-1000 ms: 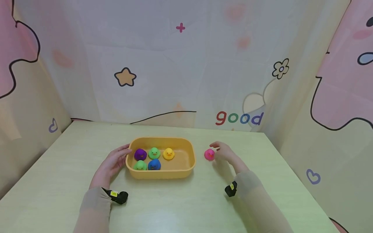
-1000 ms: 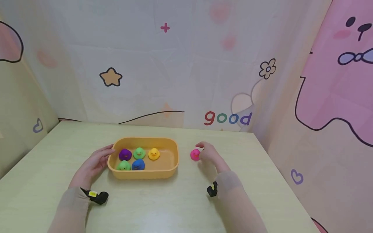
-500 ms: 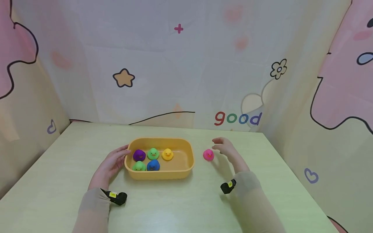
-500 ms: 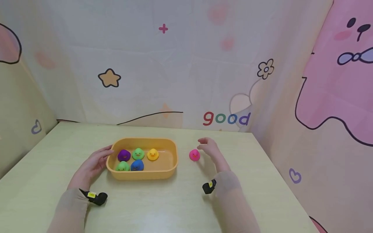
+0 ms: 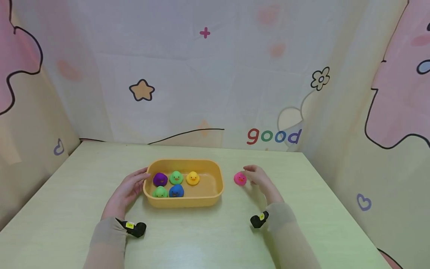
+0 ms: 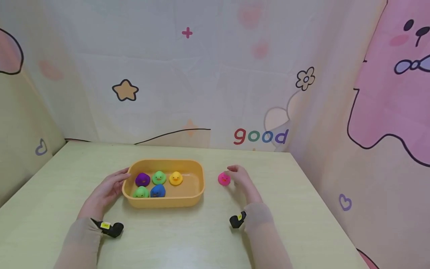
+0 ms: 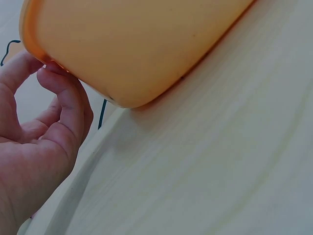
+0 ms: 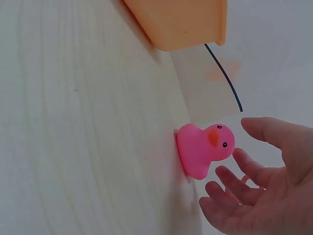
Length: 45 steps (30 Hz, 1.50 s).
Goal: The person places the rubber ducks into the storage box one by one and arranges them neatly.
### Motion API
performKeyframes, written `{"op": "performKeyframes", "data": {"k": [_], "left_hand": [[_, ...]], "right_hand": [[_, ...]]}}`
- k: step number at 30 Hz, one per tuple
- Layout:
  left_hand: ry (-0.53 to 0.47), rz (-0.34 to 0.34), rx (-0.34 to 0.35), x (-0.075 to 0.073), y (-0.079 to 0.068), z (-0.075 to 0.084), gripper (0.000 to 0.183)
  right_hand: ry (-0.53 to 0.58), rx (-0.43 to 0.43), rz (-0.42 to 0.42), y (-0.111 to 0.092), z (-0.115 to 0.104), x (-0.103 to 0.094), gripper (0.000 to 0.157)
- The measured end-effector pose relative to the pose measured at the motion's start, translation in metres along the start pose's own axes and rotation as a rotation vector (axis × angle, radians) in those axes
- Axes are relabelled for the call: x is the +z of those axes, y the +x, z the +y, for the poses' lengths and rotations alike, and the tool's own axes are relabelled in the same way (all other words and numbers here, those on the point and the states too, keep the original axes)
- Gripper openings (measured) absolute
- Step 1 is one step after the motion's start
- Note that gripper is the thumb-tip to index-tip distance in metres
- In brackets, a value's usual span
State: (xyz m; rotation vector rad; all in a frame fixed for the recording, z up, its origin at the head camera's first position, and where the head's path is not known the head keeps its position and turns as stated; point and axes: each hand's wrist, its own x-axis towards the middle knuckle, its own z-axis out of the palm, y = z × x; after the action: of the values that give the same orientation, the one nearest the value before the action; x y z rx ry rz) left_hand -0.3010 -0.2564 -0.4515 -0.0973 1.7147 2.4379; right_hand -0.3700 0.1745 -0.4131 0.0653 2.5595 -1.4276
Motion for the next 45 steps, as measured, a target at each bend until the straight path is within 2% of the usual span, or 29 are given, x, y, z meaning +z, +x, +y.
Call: {"op": "performKeyframes", "data": {"k": [3, 10, 18, 26, 37, 45], "left_hand": [[-0.004, -0.005, 0.003, 0.0, 0.0, 0.0, 0.07], [0.007, -0.004, 0.008, 0.0, -0.001, 0.0, 0.069], [0.0, 0.001, -0.003, 0.0, -0.001, 0.0, 0.07], [-0.011, -0.001, 0.003, -0.003, -0.001, 0.0, 0.07], [-0.004, -0.011, 0.015, -0.003, 0.0, -0.001, 0.068], [0.002, -0.009, 0.016, -0.002, 0.001, -0.001, 0.068]], "right_hand": [[-0.001, 0.02, 0.008, 0.001, 0.003, 0.002, 0.05], [0.002, -0.015, -0.01, 0.003, 0.009, 0.006, 0.056], [0.022, -0.012, 0.0, 0.004, 0.013, 0.01, 0.061], [0.009, 0.017, 0.039, 0.009, 0.013, 0.016, 0.056], [0.023, 0.008, 0.084, 0.008, 0.013, 0.02, 0.05], [0.118, 0.057, 0.072, 0.003, 0.003, 0.017, 0.052]]}}
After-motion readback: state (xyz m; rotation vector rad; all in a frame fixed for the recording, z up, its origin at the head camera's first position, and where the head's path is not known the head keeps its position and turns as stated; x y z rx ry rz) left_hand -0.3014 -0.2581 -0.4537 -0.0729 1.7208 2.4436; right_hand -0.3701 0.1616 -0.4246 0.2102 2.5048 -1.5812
